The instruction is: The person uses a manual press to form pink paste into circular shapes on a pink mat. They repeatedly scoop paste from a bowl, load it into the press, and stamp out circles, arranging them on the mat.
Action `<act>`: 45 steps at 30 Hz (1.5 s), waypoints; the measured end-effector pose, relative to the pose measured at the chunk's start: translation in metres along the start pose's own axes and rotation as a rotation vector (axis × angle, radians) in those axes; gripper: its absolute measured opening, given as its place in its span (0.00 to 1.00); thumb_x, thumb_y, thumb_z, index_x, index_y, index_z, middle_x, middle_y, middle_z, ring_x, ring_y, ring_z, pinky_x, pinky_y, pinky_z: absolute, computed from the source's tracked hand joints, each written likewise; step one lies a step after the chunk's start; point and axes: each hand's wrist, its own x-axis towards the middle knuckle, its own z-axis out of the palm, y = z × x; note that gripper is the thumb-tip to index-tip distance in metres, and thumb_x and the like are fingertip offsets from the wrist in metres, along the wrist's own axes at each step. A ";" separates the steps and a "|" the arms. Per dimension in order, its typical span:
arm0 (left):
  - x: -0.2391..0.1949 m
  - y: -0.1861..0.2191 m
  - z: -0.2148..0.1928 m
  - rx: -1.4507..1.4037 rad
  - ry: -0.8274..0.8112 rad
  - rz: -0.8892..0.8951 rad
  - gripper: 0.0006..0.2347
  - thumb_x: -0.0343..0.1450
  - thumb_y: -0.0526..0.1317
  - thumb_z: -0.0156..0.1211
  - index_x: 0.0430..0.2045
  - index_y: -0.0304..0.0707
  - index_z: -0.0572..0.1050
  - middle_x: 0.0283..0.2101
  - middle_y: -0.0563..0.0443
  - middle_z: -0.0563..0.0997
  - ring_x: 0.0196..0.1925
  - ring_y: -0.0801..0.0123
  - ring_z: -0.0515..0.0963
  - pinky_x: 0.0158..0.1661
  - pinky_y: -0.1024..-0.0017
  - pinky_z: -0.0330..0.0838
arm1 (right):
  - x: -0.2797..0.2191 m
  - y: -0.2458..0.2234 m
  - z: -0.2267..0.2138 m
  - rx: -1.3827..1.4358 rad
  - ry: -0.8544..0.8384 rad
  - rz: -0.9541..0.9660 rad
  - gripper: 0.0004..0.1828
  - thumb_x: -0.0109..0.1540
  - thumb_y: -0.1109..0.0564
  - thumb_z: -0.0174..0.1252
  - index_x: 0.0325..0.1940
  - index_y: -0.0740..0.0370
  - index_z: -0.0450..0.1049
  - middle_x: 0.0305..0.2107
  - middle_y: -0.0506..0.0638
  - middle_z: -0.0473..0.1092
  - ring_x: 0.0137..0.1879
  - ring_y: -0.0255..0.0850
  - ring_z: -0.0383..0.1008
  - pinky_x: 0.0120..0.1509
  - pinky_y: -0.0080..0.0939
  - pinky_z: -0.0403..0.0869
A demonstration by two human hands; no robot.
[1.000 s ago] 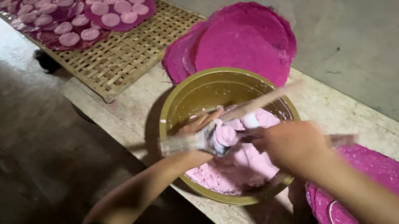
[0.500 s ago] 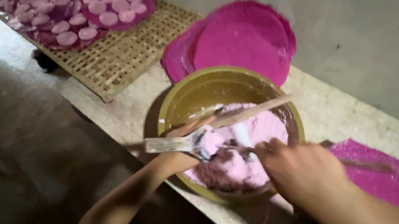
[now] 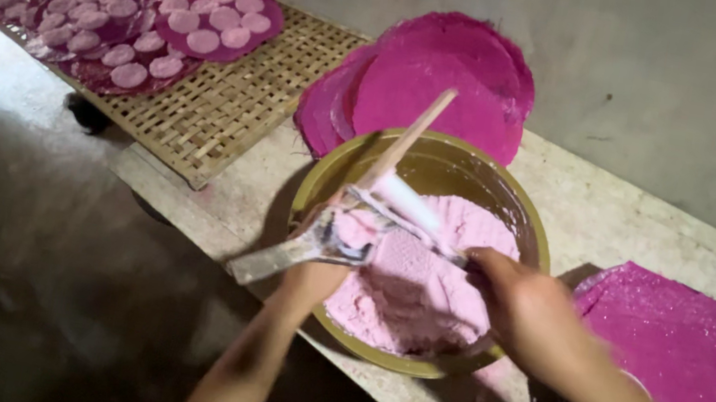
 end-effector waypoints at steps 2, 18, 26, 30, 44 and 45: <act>-0.001 0.006 0.007 0.221 0.200 0.230 0.27 0.67 0.43 0.65 0.61 0.36 0.67 0.54 0.36 0.81 0.54 0.50 0.82 0.53 0.59 0.77 | 0.017 -0.017 0.037 0.456 0.340 -0.315 0.28 0.63 0.64 0.56 0.69 0.59 0.69 0.33 0.61 0.78 0.34 0.43 0.79 0.40 0.43 0.76; 0.019 -0.001 0.015 0.311 0.069 0.007 0.48 0.63 0.43 0.70 0.74 0.32 0.41 0.50 0.29 0.70 0.48 0.34 0.76 0.45 0.46 0.74 | 0.037 0.008 0.124 0.781 0.284 -0.224 0.28 0.65 0.64 0.53 0.71 0.59 0.65 0.31 0.56 0.78 0.30 0.35 0.74 0.40 0.36 0.75; 0.026 -0.015 0.005 0.456 0.047 0.101 0.43 0.66 0.42 0.66 0.73 0.33 0.42 0.53 0.26 0.68 0.50 0.37 0.76 0.45 0.52 0.77 | 0.034 0.036 0.118 0.878 0.088 -0.170 0.27 0.66 0.63 0.51 0.71 0.56 0.67 0.28 0.47 0.75 0.27 0.30 0.69 0.35 0.33 0.74; 0.028 -0.010 0.008 0.516 -0.009 0.147 0.43 0.67 0.39 0.63 0.75 0.31 0.42 0.52 0.30 0.68 0.52 0.40 0.76 0.45 0.58 0.80 | 0.036 0.041 0.106 0.818 0.133 -0.174 0.26 0.68 0.63 0.51 0.72 0.56 0.67 0.24 0.46 0.66 0.28 0.30 0.61 0.33 0.33 0.69; 0.035 -0.026 0.004 0.547 0.077 -0.066 0.43 0.69 0.49 0.64 0.73 0.38 0.40 0.62 0.28 0.64 0.55 0.42 0.75 0.44 0.57 0.77 | 0.023 0.107 0.086 0.805 -0.139 -0.054 0.26 0.65 0.55 0.52 0.69 0.52 0.69 0.49 0.48 0.79 0.41 0.35 0.78 0.50 0.37 0.78; 0.037 -0.030 0.006 0.548 0.065 -0.278 0.44 0.68 0.52 0.66 0.72 0.41 0.40 0.65 0.27 0.63 0.54 0.42 0.75 0.42 0.57 0.76 | 0.018 0.111 0.092 0.848 -0.116 -0.072 0.26 0.65 0.56 0.53 0.69 0.53 0.69 0.51 0.50 0.80 0.43 0.36 0.78 0.51 0.38 0.78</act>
